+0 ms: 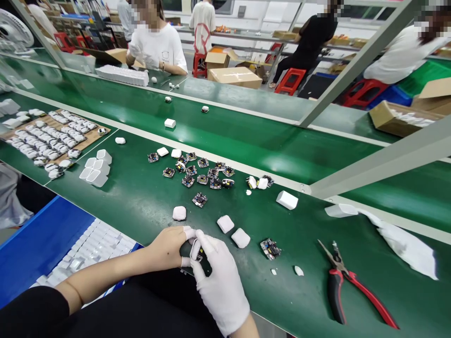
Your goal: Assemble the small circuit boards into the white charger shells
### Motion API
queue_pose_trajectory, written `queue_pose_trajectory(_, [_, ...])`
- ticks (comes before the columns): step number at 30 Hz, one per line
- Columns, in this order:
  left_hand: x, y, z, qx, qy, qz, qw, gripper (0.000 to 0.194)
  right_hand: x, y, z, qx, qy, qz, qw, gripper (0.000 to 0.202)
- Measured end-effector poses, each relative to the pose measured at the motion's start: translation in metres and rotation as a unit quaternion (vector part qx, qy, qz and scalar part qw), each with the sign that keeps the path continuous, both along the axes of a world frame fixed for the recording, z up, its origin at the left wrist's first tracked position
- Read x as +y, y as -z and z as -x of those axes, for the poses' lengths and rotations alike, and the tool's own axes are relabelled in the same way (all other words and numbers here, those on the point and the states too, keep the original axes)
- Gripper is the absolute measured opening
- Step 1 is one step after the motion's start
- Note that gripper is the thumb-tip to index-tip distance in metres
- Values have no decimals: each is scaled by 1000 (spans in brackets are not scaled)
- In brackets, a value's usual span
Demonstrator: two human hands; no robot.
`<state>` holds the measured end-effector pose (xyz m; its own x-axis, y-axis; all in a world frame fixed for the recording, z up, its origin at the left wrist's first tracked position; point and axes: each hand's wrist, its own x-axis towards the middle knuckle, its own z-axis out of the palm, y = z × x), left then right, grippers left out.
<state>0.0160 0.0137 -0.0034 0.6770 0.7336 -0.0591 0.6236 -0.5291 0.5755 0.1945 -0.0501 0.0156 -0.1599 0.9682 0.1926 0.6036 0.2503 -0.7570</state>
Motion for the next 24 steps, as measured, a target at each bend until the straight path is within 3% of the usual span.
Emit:
queue_pose_trajectory(14, [3,0,0,-18,-11,12,1000,42,-3,3,3,18,57,-1,998,42])
queue_pose_trajectory(19, [3,-5,-2,-5,-8,12,1000,43,-7,2,2,64,86,70,992,42])
queue_pose_trajectory(24, [4,-7,-3,-4,-9,16,1000,45,-9,-4,-1,165,152,162,961,47])
